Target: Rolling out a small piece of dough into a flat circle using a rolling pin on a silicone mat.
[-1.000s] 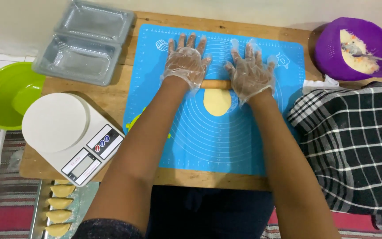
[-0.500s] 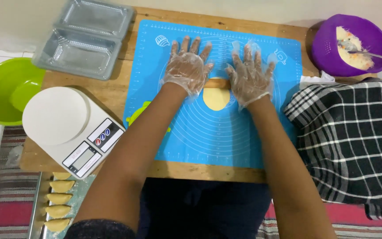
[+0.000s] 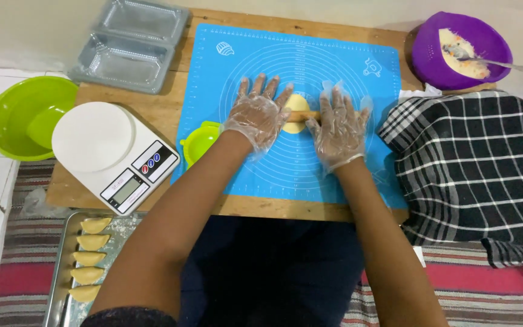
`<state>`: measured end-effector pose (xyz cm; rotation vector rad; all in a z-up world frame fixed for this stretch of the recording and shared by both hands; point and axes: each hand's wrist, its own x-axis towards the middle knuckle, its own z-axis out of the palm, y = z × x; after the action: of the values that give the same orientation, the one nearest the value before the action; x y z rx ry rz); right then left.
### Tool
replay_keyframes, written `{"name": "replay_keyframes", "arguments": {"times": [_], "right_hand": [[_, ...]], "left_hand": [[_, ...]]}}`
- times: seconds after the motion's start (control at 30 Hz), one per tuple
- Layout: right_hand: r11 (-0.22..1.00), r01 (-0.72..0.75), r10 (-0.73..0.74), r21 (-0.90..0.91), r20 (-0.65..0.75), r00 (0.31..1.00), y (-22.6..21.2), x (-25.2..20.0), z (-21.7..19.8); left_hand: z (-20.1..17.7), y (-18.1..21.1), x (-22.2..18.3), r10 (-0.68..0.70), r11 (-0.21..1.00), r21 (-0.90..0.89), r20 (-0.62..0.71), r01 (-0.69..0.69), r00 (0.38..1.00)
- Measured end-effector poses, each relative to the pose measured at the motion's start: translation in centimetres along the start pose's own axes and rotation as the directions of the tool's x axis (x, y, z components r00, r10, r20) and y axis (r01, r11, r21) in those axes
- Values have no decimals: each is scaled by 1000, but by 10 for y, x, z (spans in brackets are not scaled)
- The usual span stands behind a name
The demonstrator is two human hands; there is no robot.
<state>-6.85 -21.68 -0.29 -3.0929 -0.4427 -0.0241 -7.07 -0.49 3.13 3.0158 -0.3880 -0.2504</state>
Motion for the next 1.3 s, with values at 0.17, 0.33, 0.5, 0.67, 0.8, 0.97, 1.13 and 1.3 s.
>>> {"name": "replay_keyframes", "arguments": {"times": [0.17,0.33,0.5,0.67,0.8,0.97,1.13,1.3], "right_hand": [[999,-40,42,-35,50,998,-2,-20,4],[999,-17,19,-37,45,999,-3,-40,0],[999,-18,19,-37,36,999,-4,-55,-3],[997,-23,29,-79,80,996,-6,-66,-4],[995,-35,46,-96,114,992,-15,-81,-23],[997,-20,25,-81,62,998,-10,-84,-16],[994,89,-103,-69,-217,971,6,-49,9],[996,84,-84,-41,-3,996,4,-2,-9]], "left_hand": [[-2,10,-17,-3,1000,-16,57,4,998],[1,19,-35,16,1000,13,38,-17,999],[8,23,-48,17,999,31,28,-18,999],[13,24,-59,34,999,-18,13,-34,999],[13,31,-73,34,999,-8,17,-34,999],[19,29,-73,40,998,-49,18,-39,999],[7,15,-42,-12,995,-93,81,19,997],[2,-2,-5,-77,991,-106,82,86,994]]}}
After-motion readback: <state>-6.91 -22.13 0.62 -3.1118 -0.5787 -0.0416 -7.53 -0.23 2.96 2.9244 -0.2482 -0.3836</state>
